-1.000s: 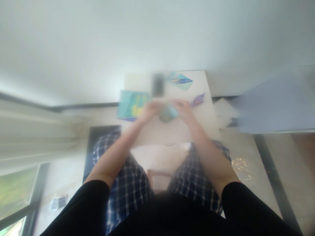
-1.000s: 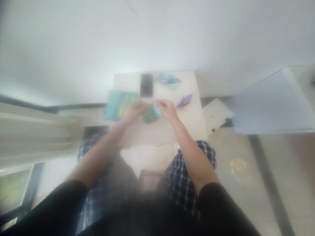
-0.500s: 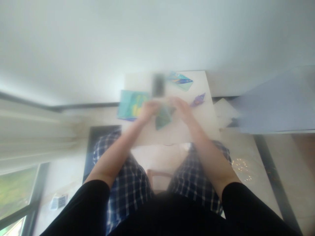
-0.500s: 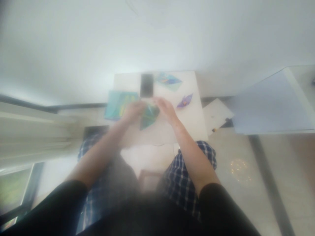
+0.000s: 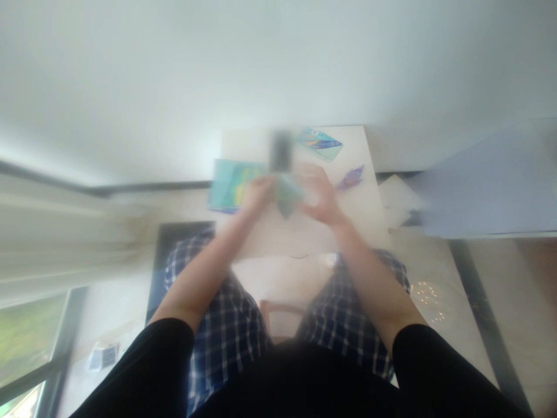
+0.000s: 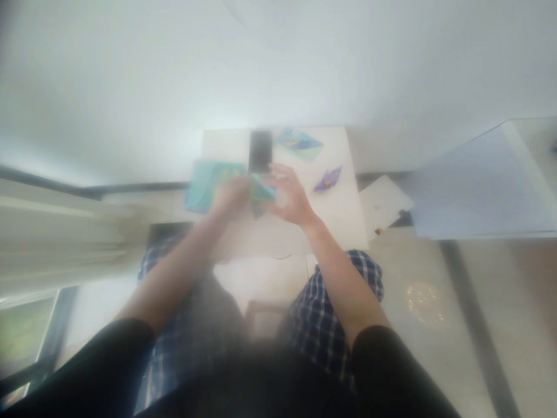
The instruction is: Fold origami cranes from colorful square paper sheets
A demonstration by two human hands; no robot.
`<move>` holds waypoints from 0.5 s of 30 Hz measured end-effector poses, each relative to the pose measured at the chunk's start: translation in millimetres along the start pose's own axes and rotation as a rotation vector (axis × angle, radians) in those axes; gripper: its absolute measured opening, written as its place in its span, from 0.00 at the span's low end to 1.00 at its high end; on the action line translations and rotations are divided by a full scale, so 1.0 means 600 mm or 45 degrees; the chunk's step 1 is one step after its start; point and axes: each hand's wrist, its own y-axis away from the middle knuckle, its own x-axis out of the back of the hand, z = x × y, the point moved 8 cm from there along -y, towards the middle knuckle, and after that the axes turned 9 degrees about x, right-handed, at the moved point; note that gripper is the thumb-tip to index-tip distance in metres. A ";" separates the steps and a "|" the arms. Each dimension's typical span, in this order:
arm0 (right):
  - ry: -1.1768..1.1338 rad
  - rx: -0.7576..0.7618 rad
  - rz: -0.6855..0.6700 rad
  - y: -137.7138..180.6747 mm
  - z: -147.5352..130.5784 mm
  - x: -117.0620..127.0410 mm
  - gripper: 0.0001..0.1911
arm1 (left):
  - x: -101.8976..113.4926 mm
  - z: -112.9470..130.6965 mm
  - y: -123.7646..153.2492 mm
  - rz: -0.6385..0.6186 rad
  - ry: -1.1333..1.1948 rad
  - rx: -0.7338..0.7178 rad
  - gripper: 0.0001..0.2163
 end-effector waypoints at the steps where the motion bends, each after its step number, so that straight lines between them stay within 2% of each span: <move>1: 0.038 0.045 -0.068 0.001 -0.007 -0.010 0.30 | 0.003 0.002 -0.001 0.031 -0.004 -0.011 0.22; 3: 0.093 0.098 -0.192 0.007 -0.013 -0.034 0.28 | 0.010 0.004 -0.001 0.080 -0.020 -0.012 0.21; 4: 0.111 0.108 -0.205 0.010 -0.012 -0.041 0.24 | 0.012 0.004 -0.001 0.089 -0.035 -0.003 0.21; 6: 0.114 0.116 -0.151 0.015 -0.007 -0.044 0.12 | 0.014 0.005 0.002 0.094 -0.060 0.006 0.21; 7: 0.096 0.116 -0.119 0.016 -0.004 -0.042 0.09 | 0.015 0.007 0.003 0.089 -0.059 -0.002 0.21; 10: 0.053 0.066 -0.045 0.016 0.005 -0.027 0.08 | 0.018 0.010 0.004 0.067 -0.010 -0.025 0.21; 15: 0.000 0.057 -0.142 0.013 -0.003 -0.027 0.07 | 0.015 0.016 0.002 -0.001 -0.035 -0.098 0.23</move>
